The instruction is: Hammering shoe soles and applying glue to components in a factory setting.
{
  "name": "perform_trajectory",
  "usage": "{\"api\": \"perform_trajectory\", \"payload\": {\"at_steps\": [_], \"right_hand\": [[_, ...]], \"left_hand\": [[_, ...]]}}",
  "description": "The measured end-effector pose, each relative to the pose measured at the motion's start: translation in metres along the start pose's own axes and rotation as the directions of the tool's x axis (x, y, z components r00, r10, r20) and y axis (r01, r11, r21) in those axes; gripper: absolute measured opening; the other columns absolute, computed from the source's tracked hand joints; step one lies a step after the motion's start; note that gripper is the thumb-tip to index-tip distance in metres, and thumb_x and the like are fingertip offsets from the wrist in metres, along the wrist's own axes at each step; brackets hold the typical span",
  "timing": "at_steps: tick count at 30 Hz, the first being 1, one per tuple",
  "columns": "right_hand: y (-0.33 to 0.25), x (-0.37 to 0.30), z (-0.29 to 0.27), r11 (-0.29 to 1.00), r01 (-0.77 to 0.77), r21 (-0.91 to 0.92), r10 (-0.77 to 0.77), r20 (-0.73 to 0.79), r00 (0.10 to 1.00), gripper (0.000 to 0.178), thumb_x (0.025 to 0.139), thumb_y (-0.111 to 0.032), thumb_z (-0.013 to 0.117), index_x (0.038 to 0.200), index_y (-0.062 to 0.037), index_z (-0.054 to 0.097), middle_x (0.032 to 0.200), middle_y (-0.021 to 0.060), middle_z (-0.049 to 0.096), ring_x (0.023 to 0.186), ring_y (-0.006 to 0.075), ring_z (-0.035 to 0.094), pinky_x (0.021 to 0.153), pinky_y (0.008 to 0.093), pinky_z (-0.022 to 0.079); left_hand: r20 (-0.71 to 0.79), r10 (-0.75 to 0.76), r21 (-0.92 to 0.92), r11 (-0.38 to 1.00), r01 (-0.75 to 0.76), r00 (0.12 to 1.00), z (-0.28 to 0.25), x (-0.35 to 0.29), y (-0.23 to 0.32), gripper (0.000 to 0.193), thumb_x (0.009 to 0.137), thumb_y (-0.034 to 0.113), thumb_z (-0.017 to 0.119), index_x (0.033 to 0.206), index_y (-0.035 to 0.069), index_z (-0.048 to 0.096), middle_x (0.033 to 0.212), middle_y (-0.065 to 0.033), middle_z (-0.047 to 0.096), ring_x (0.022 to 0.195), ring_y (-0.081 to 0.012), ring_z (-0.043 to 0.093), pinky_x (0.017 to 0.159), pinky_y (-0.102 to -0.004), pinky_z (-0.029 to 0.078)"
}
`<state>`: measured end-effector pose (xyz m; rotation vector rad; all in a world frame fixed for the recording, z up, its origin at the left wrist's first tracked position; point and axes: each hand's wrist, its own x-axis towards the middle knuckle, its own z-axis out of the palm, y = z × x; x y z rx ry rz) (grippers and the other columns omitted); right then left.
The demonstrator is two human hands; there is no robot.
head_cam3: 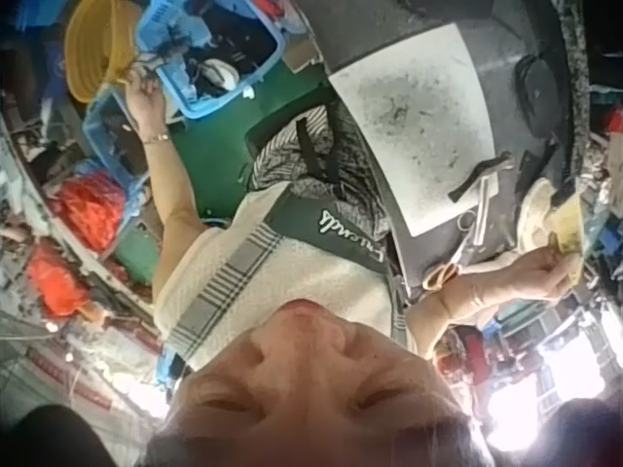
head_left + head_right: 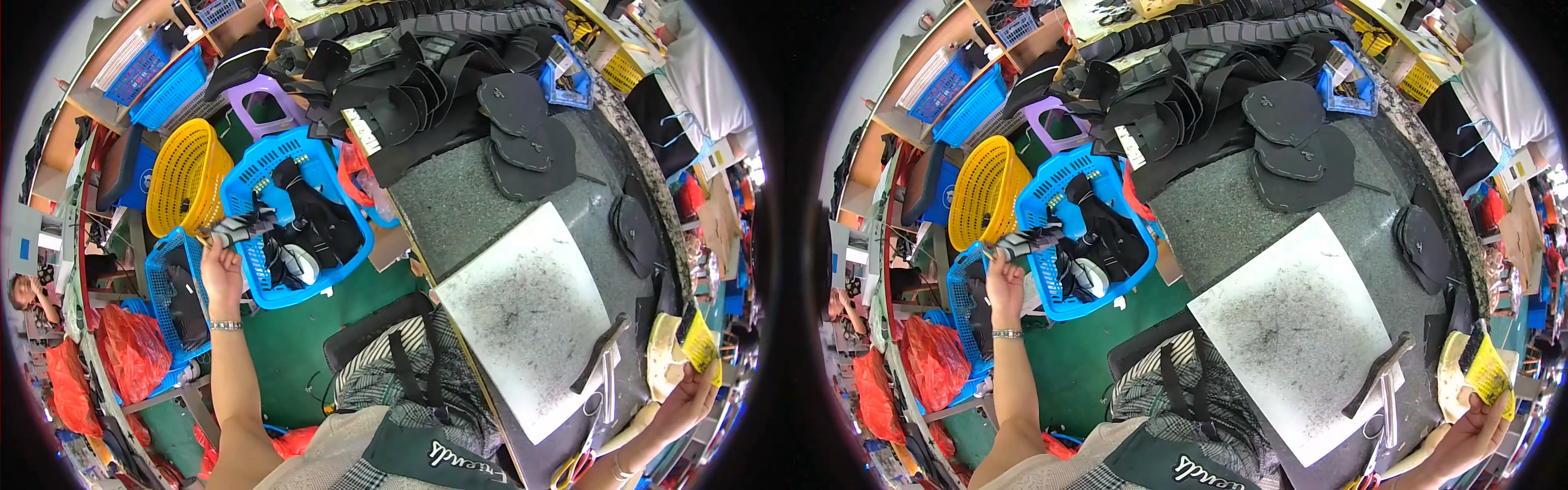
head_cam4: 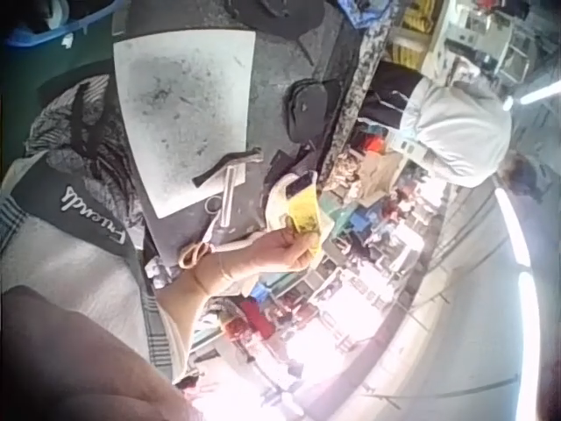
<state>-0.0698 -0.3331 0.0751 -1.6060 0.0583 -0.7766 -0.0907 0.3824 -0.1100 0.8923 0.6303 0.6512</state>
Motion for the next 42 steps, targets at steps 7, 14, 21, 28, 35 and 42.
{"api": "perform_trajectory", "payload": {"at_steps": [7,14,21,28,35,42], "right_hand": [[-0.049,-0.019,-0.028,0.746,0.069,-0.662,-0.309,-0.253,0.917,0.024,0.093,-0.011,0.051,0.106,0.0087,0.057,0.101,0.0136,0.058,0.092,0.0220,0.061,0.082,0.0325,0.054],[-0.001,0.033,-0.031,0.539,-0.013,-0.842,-0.354,-0.241,0.903,0.017,0.084,-0.015,0.065,0.090,0.0007,0.068,0.078,0.0029,0.064,0.078,0.0084,0.055,0.072,0.0236,0.043],[0.021,0.022,-0.034,-0.046,-0.034,-0.998,-0.306,-0.018,0.952,0.030,0.071,-0.031,0.074,0.067,-0.0039,0.061,0.060,0.0101,0.059,0.066,0.0268,0.058,0.065,0.0355,0.045],[-0.015,-0.025,-0.074,0.092,-0.171,-0.981,-0.032,-0.175,0.984,0.010,0.081,-0.013,0.061,0.081,-0.0043,0.058,0.070,0.0118,0.061,0.069,0.0277,0.061,0.065,0.0388,0.048],[0.013,-0.081,-0.160,-0.333,0.465,-0.820,0.436,0.303,0.847,0.067,0.065,-0.004,0.066,0.125,-0.0285,0.049,0.143,0.0137,0.028,0.132,0.0377,0.026,0.107,0.0499,0.025],[-0.025,-0.065,-0.135,0.182,0.228,-0.957,-0.364,0.150,0.919,0.052,0.064,0.000,0.070,0.113,-0.0077,0.051,0.131,0.0168,0.045,0.124,0.0371,0.041,0.103,0.0473,0.032]], "left_hand": [[-0.373,-0.299,0.294,0.860,0.418,0.878,-0.151,-0.040,-0.165,0.025,0.091,0.029,0.051,0.111,0.014,0.055,0.105,0.0002,0.059,0.090,-0.0149,0.056,0.071,-0.0311,0.044],[-0.314,-0.114,0.737,0.596,0.317,0.943,-0.280,0.009,-0.097,0.015,0.091,0.013,0.051,0.097,0.001,0.058,0.070,-0.0052,0.055,0.061,-0.0146,0.050,0.061,-0.0282,0.042],[-0.129,0.566,0.853,0.482,-0.199,0.814,0.022,0.008,-0.046,0.028,0.092,0.020,0.052,0.097,-0.006,0.063,0.083,-0.0128,0.060,0.063,-0.0231,0.048,0.064,-0.0394,0.044],[0.290,0.481,0.558,0.618,-0.554,0.828,0.181,-0.047,-0.022,0.029,0.092,0.022,0.051,0.101,-0.002,0.065,0.082,-0.0089,0.059,0.058,-0.0163,0.043,0.054,-0.0319,0.036],[0.635,0.243,0.292,0.803,-0.519,0.733,0.282,-0.115,-0.057,0.022,0.091,0.017,0.054,0.089,-0.004,0.061,0.071,-0.0052,0.051,0.059,-0.0122,0.041,0.052,-0.0276,0.035],[0.778,0.191,0.286,0.740,-0.609,0.598,0.294,-0.108,-0.084,0.022,0.096,0.017,0.046,0.108,0.001,0.056,0.063,0.0043,0.032,0.052,-0.0017,0.024,0.046,-0.0221,0.018]]}}
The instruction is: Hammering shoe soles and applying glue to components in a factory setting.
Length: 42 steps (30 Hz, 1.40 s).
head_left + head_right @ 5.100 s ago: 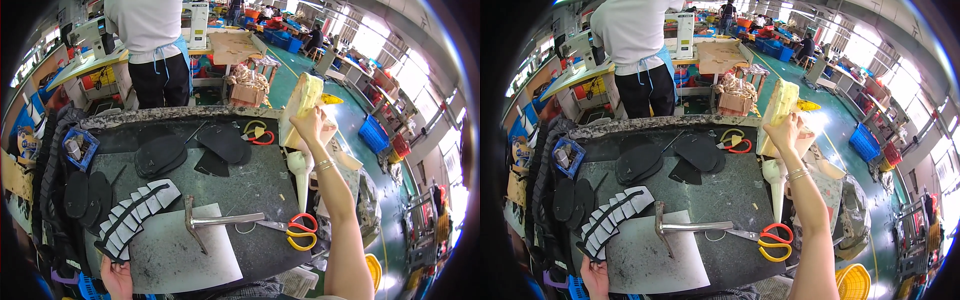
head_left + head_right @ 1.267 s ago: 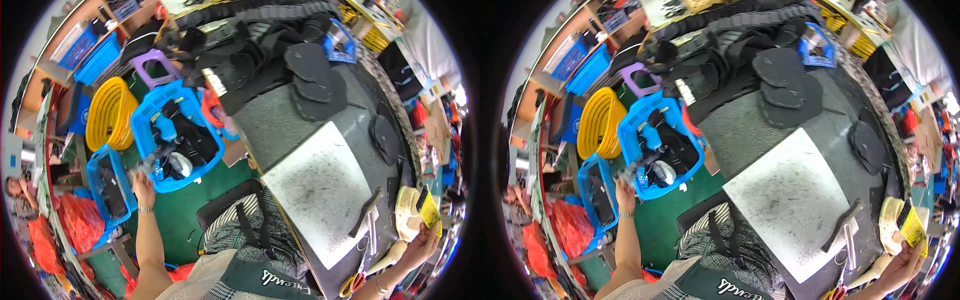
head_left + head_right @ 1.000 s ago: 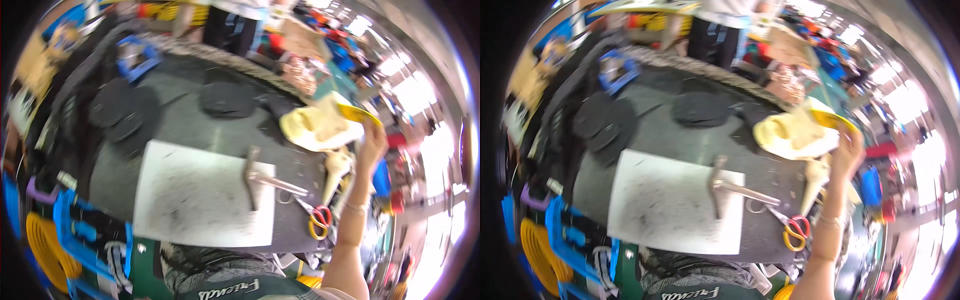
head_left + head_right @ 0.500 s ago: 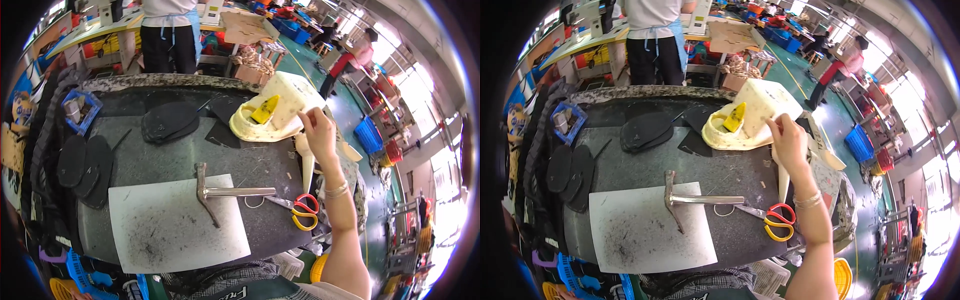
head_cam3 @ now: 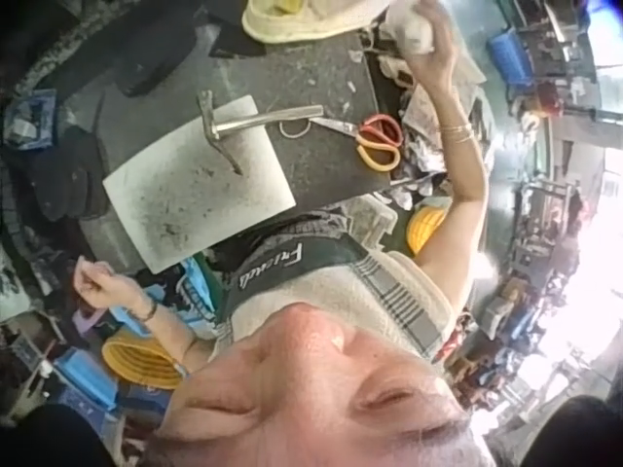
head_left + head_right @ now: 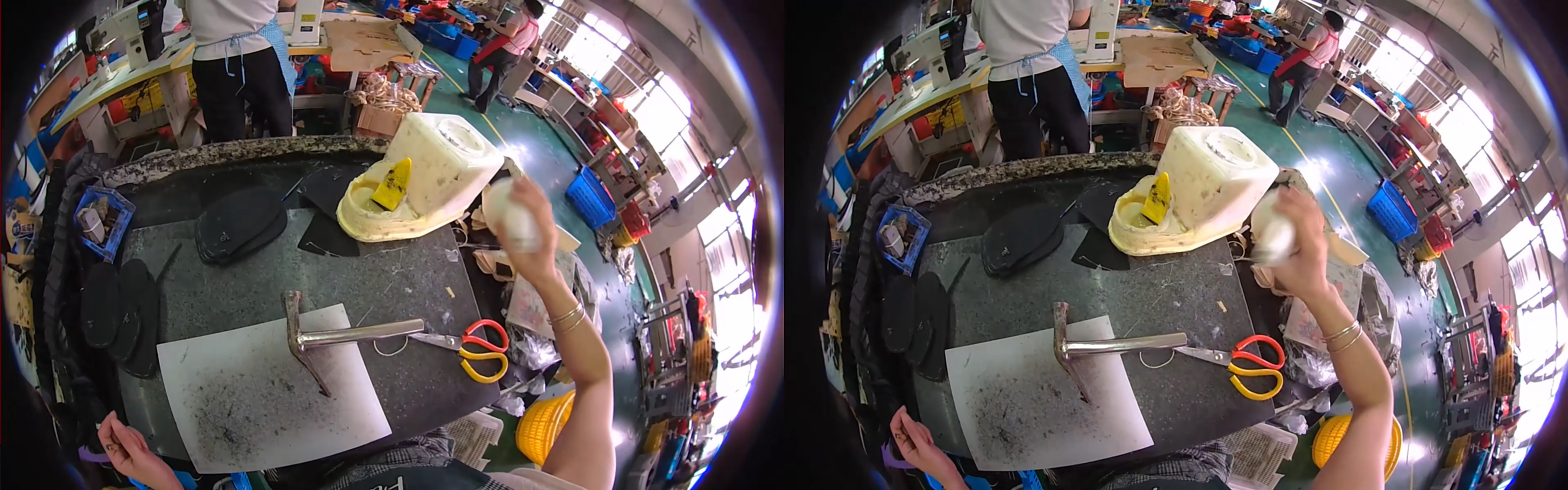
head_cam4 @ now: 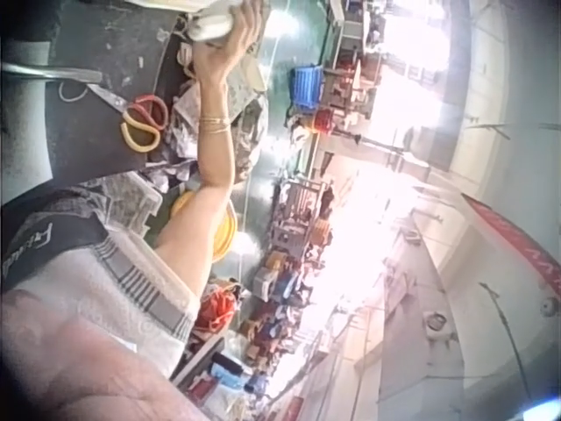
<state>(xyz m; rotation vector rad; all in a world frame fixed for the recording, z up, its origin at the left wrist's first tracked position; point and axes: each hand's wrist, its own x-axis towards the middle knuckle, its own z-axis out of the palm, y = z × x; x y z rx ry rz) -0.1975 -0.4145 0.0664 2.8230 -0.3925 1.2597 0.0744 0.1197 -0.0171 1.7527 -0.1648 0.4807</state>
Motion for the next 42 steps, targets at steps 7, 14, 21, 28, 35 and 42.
{"api": "perform_trajectory", "payload": {"at_steps": [7,14,21,28,35,42], "right_hand": [[-0.073,0.100,0.072,0.537,-0.369,0.759,0.548,0.019,0.836,0.047,0.073,-0.011,0.065,0.113,0.0010,0.042,0.101,0.0153,0.061,0.090,0.0206,0.060,0.079,0.0323,0.048],[-0.081,0.082,0.151,0.648,-0.476,0.595,0.545,0.075,0.835,0.045,0.076,-0.015,0.061,0.110,0.0015,0.037,0.093,0.0174,0.061,0.086,0.0322,0.061,0.076,0.0399,0.048],[-0.097,0.052,0.131,0.799,-0.472,0.374,0.436,0.181,0.882,0.048,0.088,-0.021,0.057,0.118,0.0067,0.032,0.109,0.0239,0.053,0.100,0.0387,0.054,0.086,0.0421,0.043],[-0.021,0.075,0.084,0.853,-0.387,-0.351,0.406,-0.022,0.914,0.052,0.081,-0.041,0.059,0.114,-0.0009,0.056,0.113,0.0160,0.059,0.115,0.0327,0.049,0.102,0.0545,0.024],[0.005,0.051,0.051,0.820,-0.565,0.093,0.570,-0.036,0.821,0.042,0.077,-0.035,0.068,0.102,-0.0014,0.065,0.092,0.0106,0.068,0.085,0.0202,0.064,0.080,0.0331,0.048],[0.152,0.024,0.019,0.598,-0.710,0.371,0.711,0.162,0.684,0.037,0.086,-0.036,0.057,0.096,-0.0018,0.066,0.082,0.0023,0.064,0.070,0.0100,0.057,0.064,0.0238,0.046]], "left_hand": [[0.206,-0.001,-0.070,0.997,0.016,0.979,0.048,-0.027,0.027,0.010,0.093,0.011,0.050,0.097,0.003,0.055,0.061,0.0067,0.033,0.052,0.0001,0.028,0.046,-0.0184,0.019],[0.317,0.013,0.002,1.000,-0.015,0.948,0.052,-0.036,0.026,0.010,0.093,0.010,0.051,0.095,0.002,0.056,0.063,0.0063,0.038,0.053,-0.0002,0.031,0.047,-0.0170,0.021],[0.347,-0.004,-0.036,0.999,0.018,0.938,0.065,-0.031,0.012,0.009,0.092,0.010,0.052,0.092,0.002,0.056,0.063,0.0072,0.038,0.052,0.0001,0.030,0.047,-0.0168,0.021],[0.350,-0.095,-0.092,0.987,0.135,0.932,0.069,-0.032,0.022,0.008,0.092,0.011,0.054,0.089,0.004,0.057,0.063,0.0086,0.038,0.050,0.0015,0.028,0.044,-0.0162,0.018],[0.336,-0.126,-0.040,0.988,0.148,0.933,0.062,-0.030,0.012,0.006,0.091,0.011,0.055,0.089,0.006,0.057,0.065,0.0084,0.037,0.049,0.0017,0.028,0.043,-0.0158,0.018],[0.383,-0.107,0.178,0.983,0.040,0.918,0.064,-0.010,0.035,0.007,0.090,0.007,0.053,0.088,0.002,0.057,0.069,0.0058,0.042,0.062,-0.0009,0.032,0.055,-0.0170,0.025]]}}
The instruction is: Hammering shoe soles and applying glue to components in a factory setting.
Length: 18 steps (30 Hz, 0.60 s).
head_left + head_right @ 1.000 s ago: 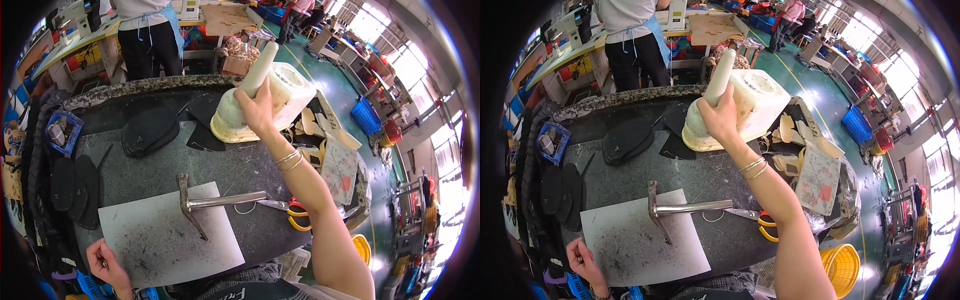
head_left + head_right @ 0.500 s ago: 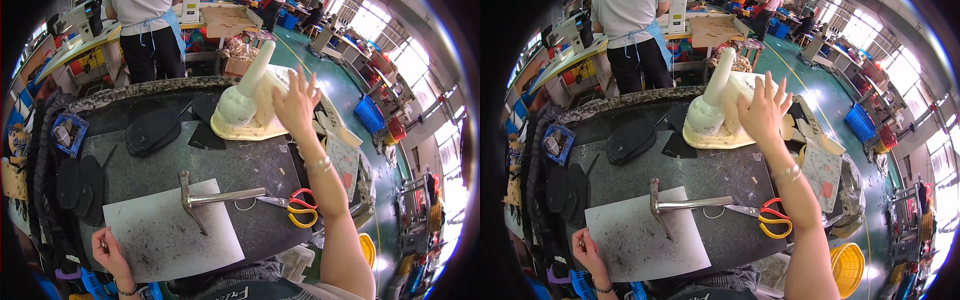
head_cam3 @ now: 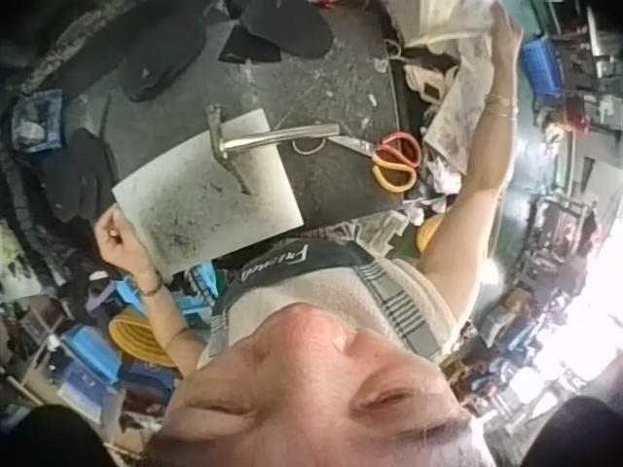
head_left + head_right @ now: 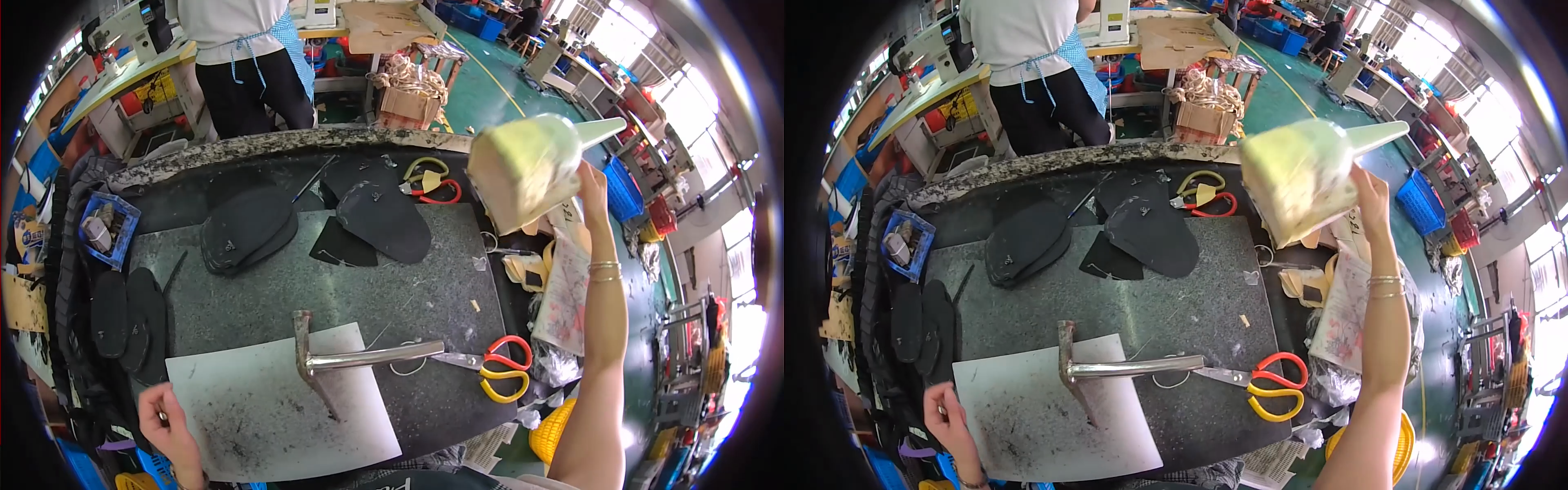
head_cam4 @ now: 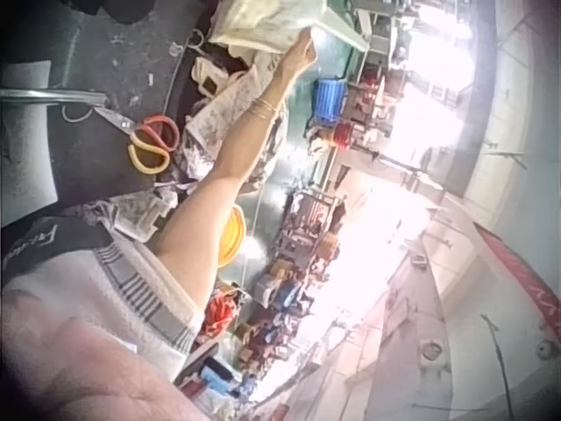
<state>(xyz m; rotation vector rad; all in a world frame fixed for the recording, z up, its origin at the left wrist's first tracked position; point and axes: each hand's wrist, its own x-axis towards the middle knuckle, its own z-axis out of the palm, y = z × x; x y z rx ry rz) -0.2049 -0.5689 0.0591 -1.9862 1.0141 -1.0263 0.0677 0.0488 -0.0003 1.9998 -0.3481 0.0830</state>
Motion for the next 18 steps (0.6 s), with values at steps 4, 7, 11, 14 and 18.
{"api": "perform_trajectory", "payload": {"at_steps": [4,7,11,14,18], "right_hand": [[0.050,0.029,-0.011,0.855,-0.446,0.264,0.477,-0.066,0.876,0.047,0.082,-0.056,0.055,0.084,-0.0096,0.066,0.074,-0.0005,0.061,0.064,0.0127,0.059,0.058,0.0248,0.047],[0.088,0.051,-0.041,0.883,-0.466,0.054,0.469,-0.162,0.868,0.065,0.081,-0.064,0.048,0.108,-0.0067,0.061,0.080,0.0053,0.065,0.078,0.0187,0.063,0.065,0.0394,0.049],[0.104,0.065,-0.054,0.599,-0.376,-0.707,0.069,-0.422,0.904,0.060,0.090,-0.049,0.042,0.116,0.0035,0.053,0.104,0.0227,0.059,0.102,0.0372,0.055,0.092,0.0453,0.038],[-0.003,-0.031,0.021,0.584,0.199,-0.787,-0.525,-0.180,0.832,0.041,0.083,-0.016,0.060,0.118,0.0021,0.049,0.123,0.0194,0.049,0.119,0.0323,0.041,0.101,0.0406,0.028],[-0.102,-0.147,0.090,0.934,0.318,-0.162,-0.237,0.384,0.892,0.030,0.071,0.001,0.064,0.100,-0.0019,0.058,0.104,0.0133,0.061,0.100,0.0253,0.057,0.086,0.0349,0.044]], "left_hand": [[0.167,0.179,0.066,0.979,-0.192,0.970,0.036,0.042,0.047,0.016,0.083,0.002,0.061,0.099,0.001,0.060,0.069,0.0053,0.044,0.058,-0.0022,0.032,0.051,-0.0186,0.025],[0.408,0.317,0.134,0.907,-0.400,0.856,0.079,0.078,0.064,0.037,0.078,0.002,0.066,0.114,0.007,0.059,0.068,-0.0018,0.046,0.055,-0.0087,0.038,0.050,-0.0227,0.032],[0.460,0.460,0.196,0.782,-0.592,0.759,0.126,0.122,0.042,0.047,0.074,0.005,0.069,0.119,0.011,0.057,0.071,-0.0115,0.051,0.061,-0.0254,0.054,0.057,-0.0341,0.044],[0.584,0.475,0.286,0.638,-0.715,0.658,0.126,0.143,0.023,0.043,0.075,0.002,0.065,0.117,0.007,0.058,0.073,-0.0119,0.054,0.064,-0.0295,0.054,0.060,-0.0354,0.045],[0.523,0.572,0.253,0.605,-0.755,0.633,0.130,0.142,0.015,0.019,0.078,0.001,0.064,0.097,0.002,0.066,0.075,-0.0121,0.057,0.063,-0.0264,0.058,0.058,-0.0347,0.045]]}}
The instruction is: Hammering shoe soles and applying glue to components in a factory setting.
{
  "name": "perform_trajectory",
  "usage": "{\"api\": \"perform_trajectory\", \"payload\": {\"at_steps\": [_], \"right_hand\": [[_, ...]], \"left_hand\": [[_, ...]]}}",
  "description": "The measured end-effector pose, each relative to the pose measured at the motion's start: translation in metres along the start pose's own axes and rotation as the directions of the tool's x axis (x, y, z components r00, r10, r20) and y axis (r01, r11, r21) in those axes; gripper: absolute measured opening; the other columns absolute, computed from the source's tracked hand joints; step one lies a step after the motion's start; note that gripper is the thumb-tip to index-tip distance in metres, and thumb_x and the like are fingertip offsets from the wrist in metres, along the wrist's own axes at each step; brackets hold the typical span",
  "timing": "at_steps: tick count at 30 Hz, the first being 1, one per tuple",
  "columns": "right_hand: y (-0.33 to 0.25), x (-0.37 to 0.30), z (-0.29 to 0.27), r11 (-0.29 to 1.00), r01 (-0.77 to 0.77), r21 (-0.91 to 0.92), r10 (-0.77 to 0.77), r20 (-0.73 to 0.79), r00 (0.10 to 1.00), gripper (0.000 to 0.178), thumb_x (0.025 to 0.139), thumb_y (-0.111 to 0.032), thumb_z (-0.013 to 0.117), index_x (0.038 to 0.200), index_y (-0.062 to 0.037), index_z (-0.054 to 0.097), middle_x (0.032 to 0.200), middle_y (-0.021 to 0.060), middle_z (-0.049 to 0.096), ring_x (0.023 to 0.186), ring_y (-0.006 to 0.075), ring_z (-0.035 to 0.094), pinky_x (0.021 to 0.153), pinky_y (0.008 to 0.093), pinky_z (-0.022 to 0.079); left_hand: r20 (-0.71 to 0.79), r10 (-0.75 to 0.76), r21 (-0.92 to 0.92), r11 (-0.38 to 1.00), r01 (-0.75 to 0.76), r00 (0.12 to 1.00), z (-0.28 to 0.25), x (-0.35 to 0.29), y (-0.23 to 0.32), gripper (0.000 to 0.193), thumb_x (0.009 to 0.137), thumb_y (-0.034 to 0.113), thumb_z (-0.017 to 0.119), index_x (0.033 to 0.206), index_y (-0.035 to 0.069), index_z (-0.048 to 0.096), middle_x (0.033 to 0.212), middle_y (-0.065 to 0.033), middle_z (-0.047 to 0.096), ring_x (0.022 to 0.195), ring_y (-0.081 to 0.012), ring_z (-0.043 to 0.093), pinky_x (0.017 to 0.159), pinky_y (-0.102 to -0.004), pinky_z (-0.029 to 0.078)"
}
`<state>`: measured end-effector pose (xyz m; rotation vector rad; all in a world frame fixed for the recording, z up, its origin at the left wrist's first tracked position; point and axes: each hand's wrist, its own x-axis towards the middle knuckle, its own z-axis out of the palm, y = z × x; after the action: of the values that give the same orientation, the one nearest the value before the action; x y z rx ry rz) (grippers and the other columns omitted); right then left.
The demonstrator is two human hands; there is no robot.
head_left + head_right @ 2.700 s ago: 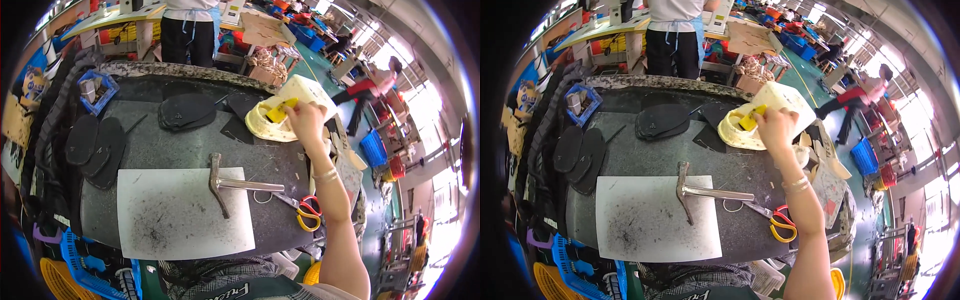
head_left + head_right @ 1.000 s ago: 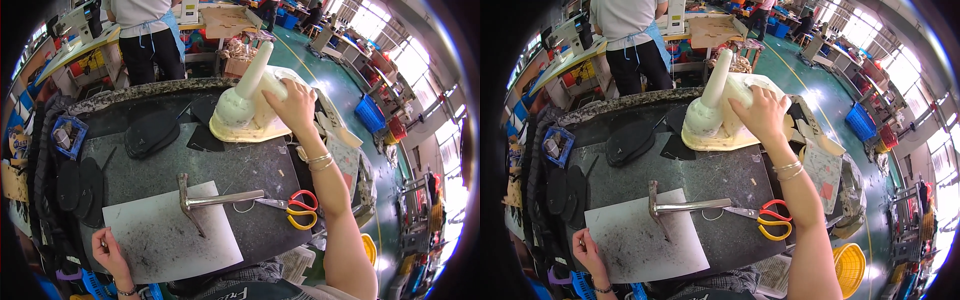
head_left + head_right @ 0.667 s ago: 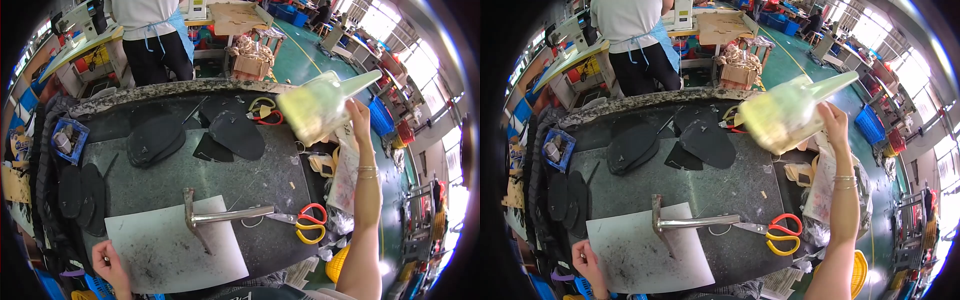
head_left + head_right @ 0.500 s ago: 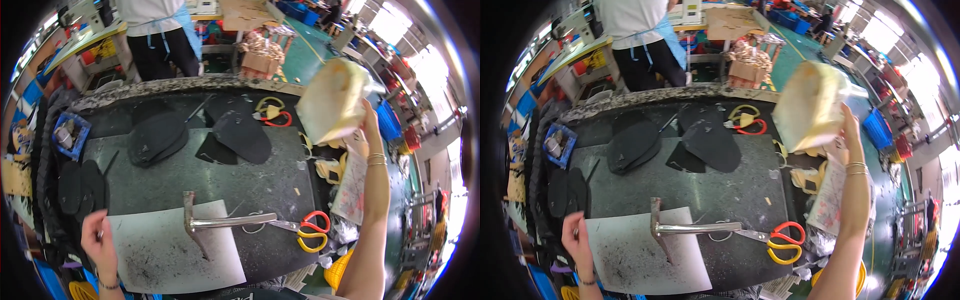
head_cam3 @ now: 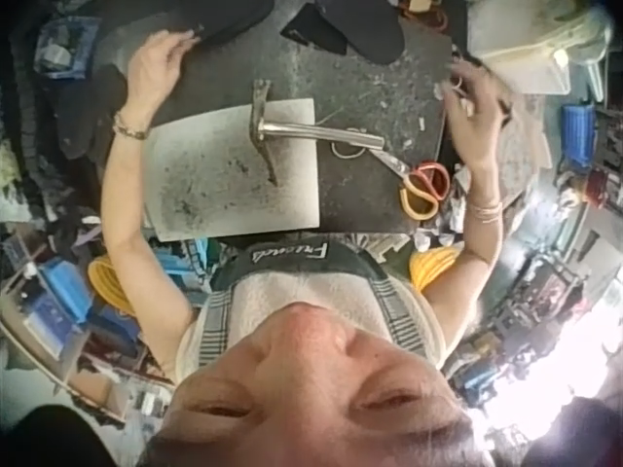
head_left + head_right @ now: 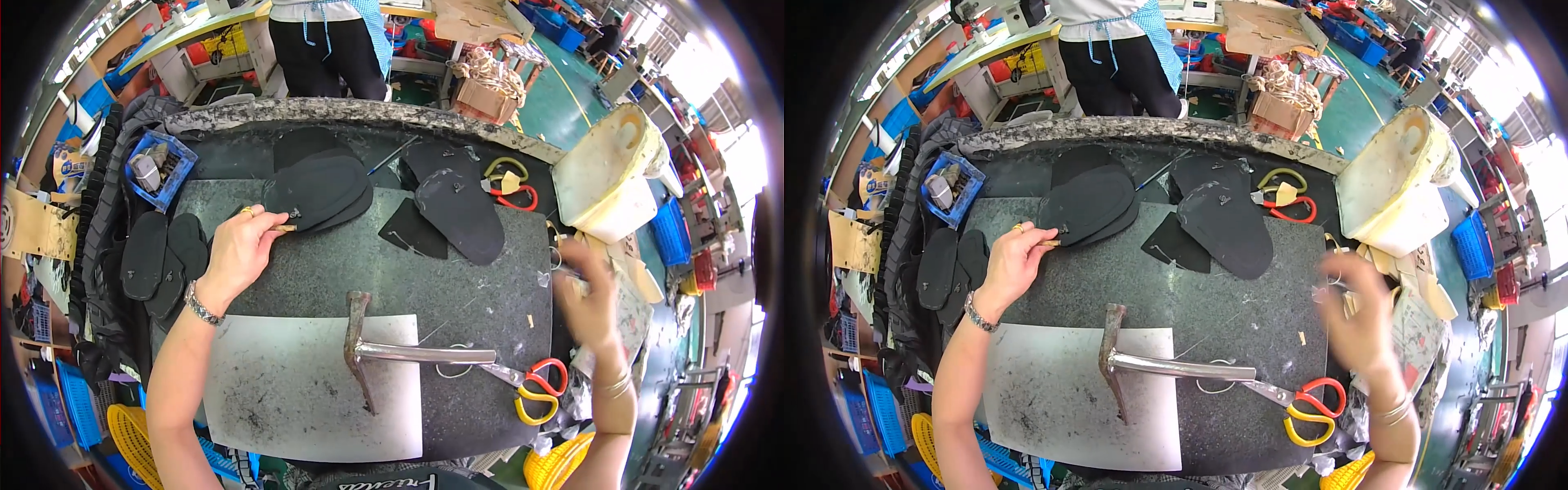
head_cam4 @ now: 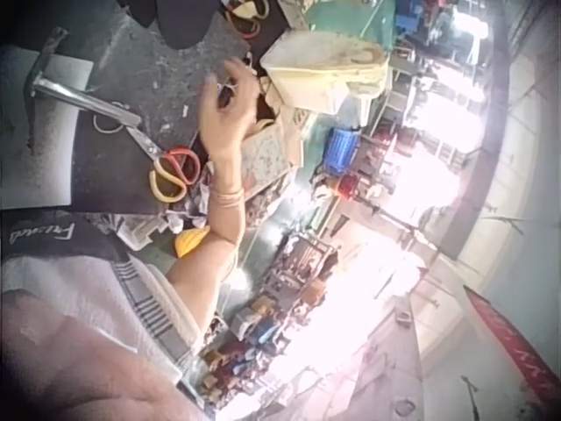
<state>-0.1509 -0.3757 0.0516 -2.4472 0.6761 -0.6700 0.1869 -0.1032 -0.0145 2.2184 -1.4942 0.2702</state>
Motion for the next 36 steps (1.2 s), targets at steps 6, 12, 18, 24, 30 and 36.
{"api": "perform_trajectory", "payload": {"at_steps": [6,12,18,24,30,36], "right_hand": [[-0.073,-0.029,0.058,0.891,0.398,0.219,-0.454,0.431,0.780,0.044,0.072,-0.014,0.071,0.109,-0.0004,0.054,0.104,0.0164,0.053,0.092,0.0316,0.053,0.082,0.0385,0.046],[-0.081,-0.040,0.095,0.882,0.451,0.134,-0.455,0.491,0.743,0.039,0.074,-0.013,0.068,0.106,0.0008,0.051,0.089,0.0141,0.049,0.081,0.0296,0.054,0.072,0.0358,0.047],[-0.090,-0.030,0.081,0.905,0.397,0.152,-0.419,0.476,0.773,0.032,0.074,0.000,0.064,0.104,0.0022,0.053,0.092,0.0191,0.055,0.080,0.0346,0.057,0.069,0.0376,0.048],[-0.107,-0.038,0.070,0.944,0.019,0.329,-0.178,0.462,0.869,0.026,0.079,-0.003,0.066,0.101,0.0014,0.054,0.069,0.0045,0.051,0.059,0.0102,0.049,0.053,0.0240,0.040],[-0.151,-0.043,0.076,0.843,0.348,0.409,-0.532,0.549,0.644,0.025,0.077,-0.002,0.068,0.098,0.0032,0.056,0.076,0.0118,0.054,0.051,0.0197,0.056,0.045,0.0308,0.045],[-0.156,-0.043,0.076,0.846,0.518,0.126,-0.406,0.783,0.472,0.017,0.079,-0.010,0.058,0.088,-0.0035,0.045,0.064,0.0109,0.049,0.048,0.0283,0.057,0.040,0.0375,0.044]], "left_hand": [[0.211,-0.626,-0.680,0.457,0.573,0.751,-0.031,-0.005,0.019,0.012,0.075,0.007,0.072,0.081,-0.002,0.068,0.059,0.0064,0.050,0.055,-0.0002,0.037,0.048,-0.0214,0.029],[-0.115,0.146,0.109,0.985,-0.133,0.983,-0.087,-0.082,0.095,0.010,0.073,0.009,0.067,0.079,0.002,0.063,0.060,-0.0030,0.045,0.046,-0.0164,0.041,0.044,-0.0298,0.032],[0.242,-0.099,-0.306,0.936,0.173,0.965,-0.089,-0.172,0.156,0.014,0.076,0.010,0.067,0.086,0.003,0.060,0.063,-0.0041,0.044,0.053,-0.0203,0.049,0.047,-0.0315,0.038],[0.214,-0.730,-0.380,0.550,0.744,0.649,-0.110,-0.200,0.124,0.018,0.079,0.000,0.062,0.097,0.002,0.059,0.062,-0.0046,0.046,0.048,-0.0174,0.048,0.045,-0.0287,0.036],[0.100,-0.320,-0.203,0.920,0.334,0.942,-0.086,-0.196,0.122,0.036,0.071,0.008,0.072,0.105,0.001,0.060,0.062,-0.0051,0.044,0.047,-0.0200,0.046,0.043,-0.0318,0.037],[0.088,-0.121,-0.053,0.991,0.126,0.989,-0.079,-0.209,0.143,0.027,0.073,0.010,0.070,0.096,-0.001,0.063,0.063,-0.0031,0.043,0.051,-0.0165,0.049,0.044,-0.0300,0.040]]}}
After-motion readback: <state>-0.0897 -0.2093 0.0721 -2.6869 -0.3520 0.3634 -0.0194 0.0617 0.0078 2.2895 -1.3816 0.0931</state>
